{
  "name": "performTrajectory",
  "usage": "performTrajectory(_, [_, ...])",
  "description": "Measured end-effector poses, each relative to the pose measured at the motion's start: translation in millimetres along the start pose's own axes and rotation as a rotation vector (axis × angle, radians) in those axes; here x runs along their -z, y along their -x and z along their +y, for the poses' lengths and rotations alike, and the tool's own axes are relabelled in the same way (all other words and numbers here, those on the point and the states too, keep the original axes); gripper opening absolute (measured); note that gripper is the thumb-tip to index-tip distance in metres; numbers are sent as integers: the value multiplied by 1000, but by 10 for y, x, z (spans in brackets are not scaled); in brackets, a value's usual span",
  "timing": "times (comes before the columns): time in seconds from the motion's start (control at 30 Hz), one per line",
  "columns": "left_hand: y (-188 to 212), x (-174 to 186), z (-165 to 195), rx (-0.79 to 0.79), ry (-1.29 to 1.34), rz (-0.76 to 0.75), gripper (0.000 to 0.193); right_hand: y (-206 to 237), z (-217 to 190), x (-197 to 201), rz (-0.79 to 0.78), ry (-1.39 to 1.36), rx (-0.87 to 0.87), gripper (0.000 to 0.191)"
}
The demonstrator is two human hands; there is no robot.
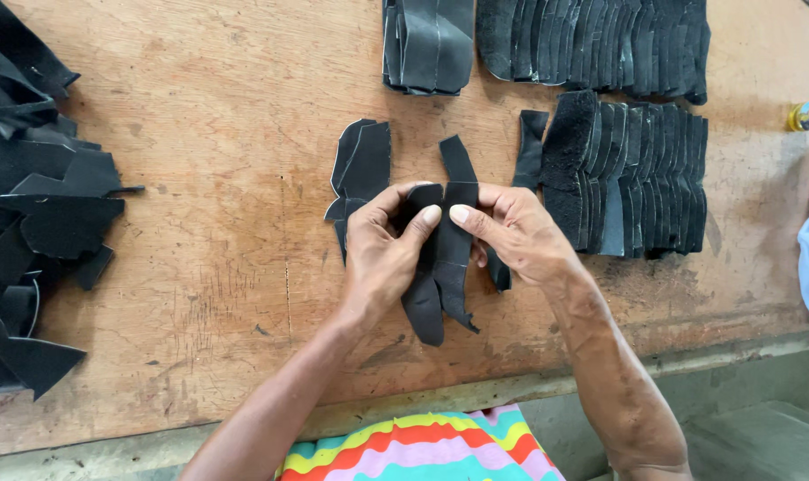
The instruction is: The person aligns and joins two black rubber shoe parts by hand on a wooden workbench. They repeatedly pick up pairs of parts, match their edges, and press them together, placing the joined pieces into a growing stack.
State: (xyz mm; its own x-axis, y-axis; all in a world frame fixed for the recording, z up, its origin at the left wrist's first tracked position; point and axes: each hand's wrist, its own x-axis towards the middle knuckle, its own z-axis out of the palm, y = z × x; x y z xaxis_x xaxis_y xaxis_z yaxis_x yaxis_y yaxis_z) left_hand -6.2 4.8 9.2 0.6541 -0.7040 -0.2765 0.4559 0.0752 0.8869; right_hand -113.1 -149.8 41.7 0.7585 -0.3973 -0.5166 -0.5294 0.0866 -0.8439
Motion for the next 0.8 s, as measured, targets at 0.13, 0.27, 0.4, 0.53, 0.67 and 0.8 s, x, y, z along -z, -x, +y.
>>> performTrajectory(0.13, [-81,76,-71,143,149,-82,22,5,-94,55,-56,-83,77,16])
performTrajectory(0.27, [-92,109,-119,160,295,-103,21,37,-129,29,-28,82,86,18])
performTrajectory(0.4, [-87,122,-129,226,322,-60,21,49,-174,-9,-15,143,55,19])
performTrajectory(0.53, [-85,136,-119,241,406,-72,19,61,-226,-21,-16,174,56,18])
performTrajectory(0.67, [-82,123,-102,218,420,-89,19,63,-252,-31,8,229,54,18])
performTrajectory(0.8, [-74,110,-80,222,395,-72,20,68,-265,-39,43,293,49,18])
